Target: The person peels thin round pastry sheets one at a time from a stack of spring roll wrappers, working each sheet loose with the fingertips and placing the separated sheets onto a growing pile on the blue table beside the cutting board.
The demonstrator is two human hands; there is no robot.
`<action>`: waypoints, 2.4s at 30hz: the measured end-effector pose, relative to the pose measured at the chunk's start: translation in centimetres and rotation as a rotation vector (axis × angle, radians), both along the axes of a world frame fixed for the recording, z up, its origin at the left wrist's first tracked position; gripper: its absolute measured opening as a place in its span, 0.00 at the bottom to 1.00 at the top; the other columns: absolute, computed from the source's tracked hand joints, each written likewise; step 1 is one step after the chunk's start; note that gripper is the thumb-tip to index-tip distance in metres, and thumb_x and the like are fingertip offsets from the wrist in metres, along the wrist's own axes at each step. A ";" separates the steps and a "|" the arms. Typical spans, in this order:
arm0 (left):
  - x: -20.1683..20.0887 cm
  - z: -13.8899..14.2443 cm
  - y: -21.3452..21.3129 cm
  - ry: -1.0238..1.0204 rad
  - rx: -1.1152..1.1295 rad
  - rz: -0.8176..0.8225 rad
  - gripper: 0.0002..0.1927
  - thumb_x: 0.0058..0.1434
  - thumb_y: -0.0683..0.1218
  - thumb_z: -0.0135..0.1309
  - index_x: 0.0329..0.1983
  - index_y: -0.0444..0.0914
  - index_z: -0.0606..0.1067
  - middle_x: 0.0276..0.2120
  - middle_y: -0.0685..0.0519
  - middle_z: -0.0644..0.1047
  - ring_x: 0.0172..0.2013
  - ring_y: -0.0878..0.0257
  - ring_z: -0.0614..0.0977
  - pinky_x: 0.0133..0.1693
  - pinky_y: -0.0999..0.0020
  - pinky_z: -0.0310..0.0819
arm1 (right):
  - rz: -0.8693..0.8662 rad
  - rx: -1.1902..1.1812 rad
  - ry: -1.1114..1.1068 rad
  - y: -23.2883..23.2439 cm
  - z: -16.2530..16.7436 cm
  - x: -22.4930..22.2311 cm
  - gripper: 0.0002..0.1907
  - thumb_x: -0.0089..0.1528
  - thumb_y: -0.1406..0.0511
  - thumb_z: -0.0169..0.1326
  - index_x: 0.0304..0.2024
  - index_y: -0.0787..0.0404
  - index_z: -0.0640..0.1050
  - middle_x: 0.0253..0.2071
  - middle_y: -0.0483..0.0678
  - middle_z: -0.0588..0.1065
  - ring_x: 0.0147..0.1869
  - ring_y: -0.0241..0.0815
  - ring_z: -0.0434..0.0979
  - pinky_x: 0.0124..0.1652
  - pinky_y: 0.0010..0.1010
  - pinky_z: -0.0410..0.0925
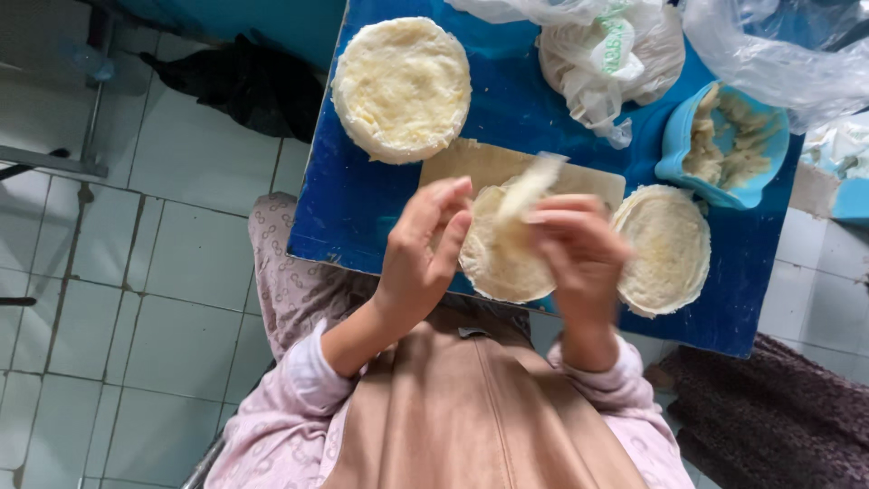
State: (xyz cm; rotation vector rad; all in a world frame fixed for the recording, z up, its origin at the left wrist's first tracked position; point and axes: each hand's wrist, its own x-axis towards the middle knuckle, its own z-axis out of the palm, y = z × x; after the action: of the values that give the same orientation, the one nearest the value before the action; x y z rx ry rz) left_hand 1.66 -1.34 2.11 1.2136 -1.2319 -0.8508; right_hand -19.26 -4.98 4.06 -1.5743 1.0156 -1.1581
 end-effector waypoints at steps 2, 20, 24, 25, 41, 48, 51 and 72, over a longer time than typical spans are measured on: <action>0.0 -0.5 0.9 0.343 0.242 -0.116 0.16 0.74 0.44 0.47 0.59 0.31 0.73 0.49 0.52 0.78 0.47 0.68 0.82 0.49 0.72 0.80 | 0.133 0.181 -0.072 0.1 -0.8 3.1 0.06 0.66 0.78 0.55 0.45 0.71 0.79 0.49 0.48 0.74 0.48 0.34 0.78 0.47 0.23 0.73; 2.2 0.3 2.7 -0.078 0.129 0.146 0.09 0.69 0.42 0.57 0.49 0.32 0.77 0.42 0.46 0.82 0.38 0.62 0.86 0.38 0.70 0.82 | 0.164 0.296 -0.153 0.9 -2.2 5.3 0.04 0.69 0.73 0.55 0.44 0.72 0.78 0.45 0.47 0.76 0.47 0.31 0.75 0.47 0.20 0.69; 2.1 0.2 3.4 0.072 0.101 0.030 0.12 0.64 0.42 0.62 0.48 0.32 0.76 0.42 0.46 0.81 0.41 0.62 0.86 0.40 0.70 0.84 | 0.240 0.425 -0.158 0.8 -2.3 5.8 0.05 0.69 0.72 0.54 0.42 0.70 0.79 0.44 0.46 0.76 0.44 0.31 0.77 0.44 0.20 0.71; 2.1 -0.1 3.5 0.057 0.133 0.055 0.11 0.65 0.42 0.62 0.47 0.32 0.77 0.41 0.47 0.81 0.39 0.63 0.87 0.39 0.71 0.83 | 0.253 0.419 -0.150 0.7 -2.3 5.9 0.05 0.69 0.72 0.54 0.43 0.71 0.79 0.44 0.46 0.76 0.45 0.31 0.76 0.44 0.21 0.70; 4.6 -4.0 3.2 1.363 0.387 -0.025 0.08 0.75 0.44 0.48 0.49 0.34 0.71 0.44 0.48 0.80 0.44 0.61 0.84 0.50 0.64 0.80 | 0.114 0.884 -0.903 -1.0 -3.1 4.0 0.07 0.73 0.68 0.45 0.48 0.66 0.72 0.44 0.52 0.79 0.47 0.40 0.81 0.50 0.31 0.74; 7.3 -2.9 3.5 1.370 0.282 0.035 0.06 0.75 0.42 0.48 0.49 0.33 0.70 0.45 0.47 0.80 0.46 0.60 0.83 0.50 0.64 0.79 | 0.202 0.807 -0.904 -1.6 -3.0 2.0 0.06 0.76 0.69 0.46 0.49 0.67 0.73 0.45 0.53 0.79 0.48 0.41 0.81 0.51 0.31 0.73; 7.9 -2.7 3.4 1.399 0.238 0.036 0.06 0.76 0.42 0.48 0.51 0.34 0.70 0.46 0.47 0.80 0.47 0.60 0.83 0.51 0.63 0.79 | 0.052 0.755 -0.846 -1.7 -2.5 1.1 0.08 0.74 0.68 0.45 0.47 0.67 0.73 0.45 0.53 0.79 0.49 0.42 0.81 0.54 0.33 0.73; 0.7 0.2 -3.5 0.077 0.021 -0.252 0.22 0.80 0.59 0.43 0.56 0.40 0.78 0.43 0.51 0.80 0.42 0.65 0.83 0.44 0.67 0.80 | 0.179 0.118 -0.269 -3.8 10.9 -2.6 0.06 0.68 0.72 0.49 0.46 0.67 0.75 0.41 0.54 0.79 0.36 0.40 0.81 0.38 0.24 0.74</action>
State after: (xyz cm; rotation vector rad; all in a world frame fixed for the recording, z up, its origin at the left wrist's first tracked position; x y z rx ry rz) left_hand 2.40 -4.83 2.35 1.0455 -1.3331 -1.0870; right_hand -21.89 -8.77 14.94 -1.3447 0.7370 -1.1284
